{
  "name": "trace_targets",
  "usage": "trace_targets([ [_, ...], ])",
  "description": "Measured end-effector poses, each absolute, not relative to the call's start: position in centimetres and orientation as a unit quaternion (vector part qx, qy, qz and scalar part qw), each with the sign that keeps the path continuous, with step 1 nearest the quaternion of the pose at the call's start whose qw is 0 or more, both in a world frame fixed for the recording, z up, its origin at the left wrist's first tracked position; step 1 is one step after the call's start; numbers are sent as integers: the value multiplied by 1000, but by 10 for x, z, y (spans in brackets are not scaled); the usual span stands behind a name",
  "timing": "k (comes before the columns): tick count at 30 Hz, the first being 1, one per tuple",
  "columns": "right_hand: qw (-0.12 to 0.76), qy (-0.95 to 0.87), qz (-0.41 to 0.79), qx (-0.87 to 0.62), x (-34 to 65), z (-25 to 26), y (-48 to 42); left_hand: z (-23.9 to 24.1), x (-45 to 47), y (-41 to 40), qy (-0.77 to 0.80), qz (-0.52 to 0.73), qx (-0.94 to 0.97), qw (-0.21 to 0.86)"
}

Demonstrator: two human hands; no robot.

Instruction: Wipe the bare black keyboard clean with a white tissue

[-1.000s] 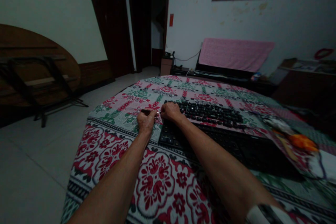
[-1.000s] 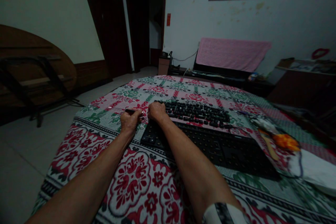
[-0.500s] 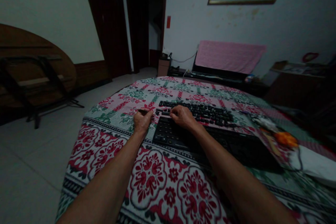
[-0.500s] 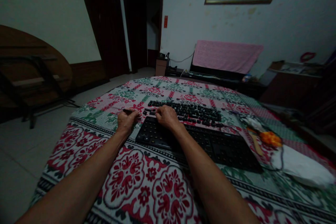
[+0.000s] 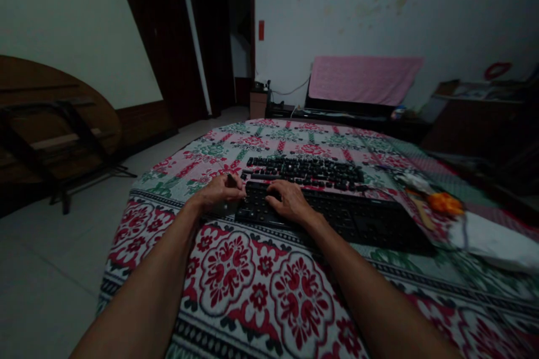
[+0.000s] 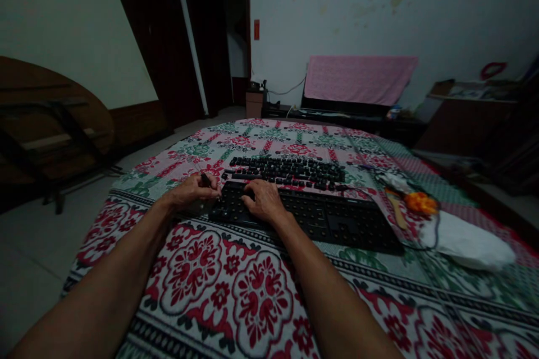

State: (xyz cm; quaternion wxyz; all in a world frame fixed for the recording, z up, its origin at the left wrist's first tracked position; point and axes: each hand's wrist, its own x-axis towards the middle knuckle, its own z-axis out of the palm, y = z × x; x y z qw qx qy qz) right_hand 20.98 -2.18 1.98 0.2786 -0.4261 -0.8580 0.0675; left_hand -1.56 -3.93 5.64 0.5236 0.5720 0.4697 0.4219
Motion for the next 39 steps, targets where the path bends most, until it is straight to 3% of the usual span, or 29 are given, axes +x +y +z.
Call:
trace_targets([
  [8,291,-859,73,-415,210,20,-22,77,5,-47,462,252,659,538],
  [28,298,-859,70,-411,211,18,-24,78,18,-52,470,233,710,470],
  [39,305,-858,68,-407,210,16,-23,78,18,-52,493,144,768,383],
])
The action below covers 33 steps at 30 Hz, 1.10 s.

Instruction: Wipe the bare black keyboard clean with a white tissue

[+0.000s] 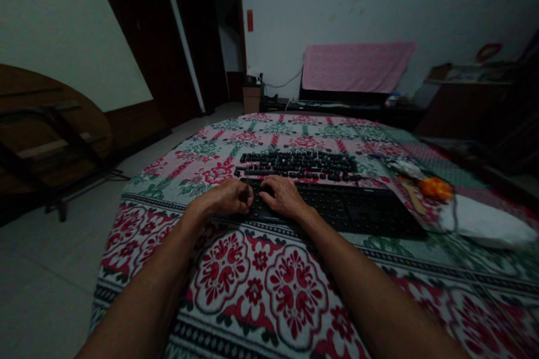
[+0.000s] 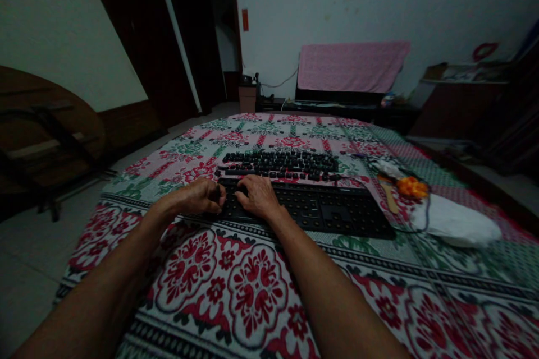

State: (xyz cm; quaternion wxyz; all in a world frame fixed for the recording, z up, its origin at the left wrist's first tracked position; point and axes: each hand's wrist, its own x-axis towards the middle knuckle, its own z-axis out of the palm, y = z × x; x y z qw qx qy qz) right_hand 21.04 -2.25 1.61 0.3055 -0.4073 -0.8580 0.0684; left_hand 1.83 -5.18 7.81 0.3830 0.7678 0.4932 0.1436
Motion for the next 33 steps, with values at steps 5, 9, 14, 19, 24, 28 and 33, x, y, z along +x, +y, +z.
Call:
trace_targets([
  [5,317,-856,64,-403,211,15,-23,74,9,-52,464,140,745,458],
  [9,320,-854,65,-406,211,15,-23,81,7,-55,483,106,737,461],
  [14,325,-853,72,-401,211,16,-23,83,8,-55,505,108,735,439],
  [19,323,-855,73,-398,211,17,-24,83,9,-57,517,126,720,446],
  [24,326,-857,58,-395,212,16,-23,86,12,-59,516,135,701,473],
  [28,324,-857,55,-396,211,14,-22,92,13,-59,521,124,705,465],
  [33,321,-858,60,-398,211,15,-22,98,10,-59,510,143,709,465],
])
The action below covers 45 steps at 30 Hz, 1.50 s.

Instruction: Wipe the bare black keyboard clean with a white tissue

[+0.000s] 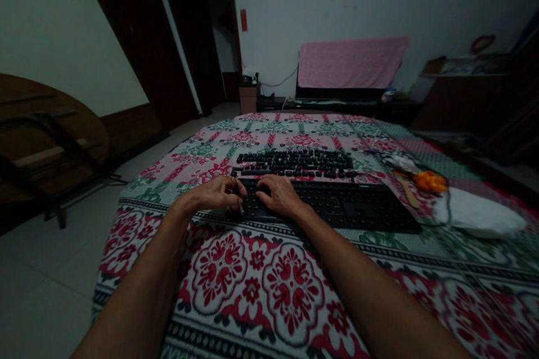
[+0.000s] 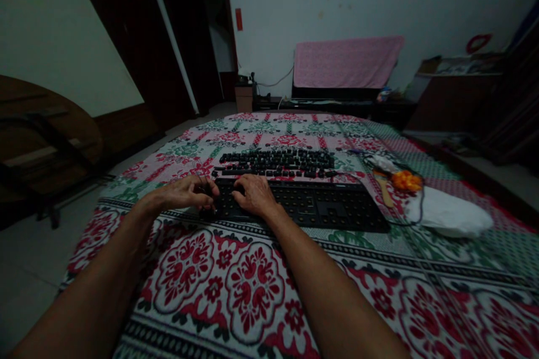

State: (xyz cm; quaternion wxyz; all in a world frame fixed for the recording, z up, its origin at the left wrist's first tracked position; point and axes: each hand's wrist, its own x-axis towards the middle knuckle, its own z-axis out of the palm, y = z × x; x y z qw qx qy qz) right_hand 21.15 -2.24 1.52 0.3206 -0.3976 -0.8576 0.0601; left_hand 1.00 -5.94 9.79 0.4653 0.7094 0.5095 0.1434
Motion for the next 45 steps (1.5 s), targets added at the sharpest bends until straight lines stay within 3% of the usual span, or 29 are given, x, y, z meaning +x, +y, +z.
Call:
trace_targets([
  [17,322,-857,66,-396,212,12,-20,91,7,-56,469,119,774,409],
  [25,319,-857,67,-398,212,15,-22,88,8,-56,459,151,726,489],
  [35,323,-857,63,-397,212,13,-20,78,13,-54,469,182,726,469],
  [45,323,-855,75,-398,212,13,-20,85,15,-60,495,174,793,309],
])
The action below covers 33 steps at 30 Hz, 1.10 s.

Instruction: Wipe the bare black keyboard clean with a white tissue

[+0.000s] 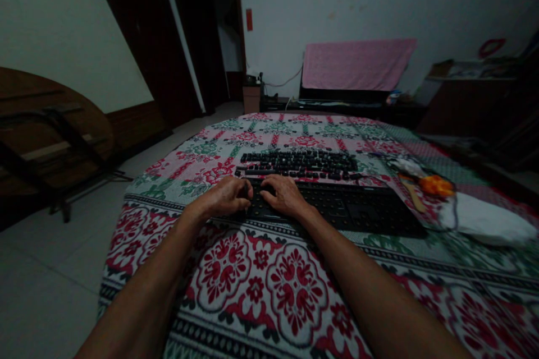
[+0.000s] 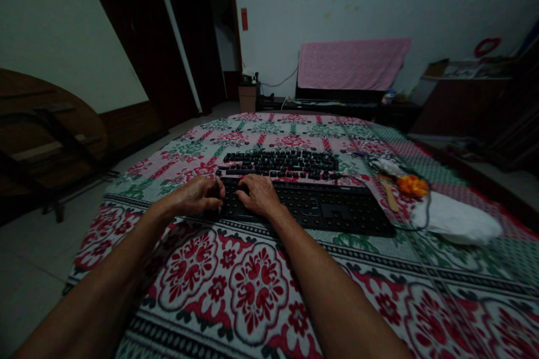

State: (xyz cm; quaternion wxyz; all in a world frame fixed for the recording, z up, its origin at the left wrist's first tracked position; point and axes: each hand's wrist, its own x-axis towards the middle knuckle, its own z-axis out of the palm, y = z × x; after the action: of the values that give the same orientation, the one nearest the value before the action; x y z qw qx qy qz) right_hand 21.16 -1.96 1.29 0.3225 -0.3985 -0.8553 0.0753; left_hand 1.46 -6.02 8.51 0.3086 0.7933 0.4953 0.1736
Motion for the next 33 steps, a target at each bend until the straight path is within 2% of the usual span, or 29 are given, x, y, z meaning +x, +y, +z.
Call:
trace_targets([
  [2,321,-855,76,-400,211,13,-20,95,14,-62,497,210,788,297],
  [5,321,-855,75,-401,211,14,-21,103,15,-60,462,261,767,362],
  [9,334,-851,83,-396,212,13,-21,89,15,-49,448,269,730,440],
  [13,377,-850,92,-357,213,16,-23,66,11,-38,472,346,680,442],
  [17,378,-858,113,-329,210,23,-30,58,11,-34,483,407,647,427],
  [24,403,-830,219,-319,207,26,-30,62,23,-39,460,423,655,426],
  [33,391,-773,338,-367,209,26,-22,57,37,-42,451,476,646,390],
])
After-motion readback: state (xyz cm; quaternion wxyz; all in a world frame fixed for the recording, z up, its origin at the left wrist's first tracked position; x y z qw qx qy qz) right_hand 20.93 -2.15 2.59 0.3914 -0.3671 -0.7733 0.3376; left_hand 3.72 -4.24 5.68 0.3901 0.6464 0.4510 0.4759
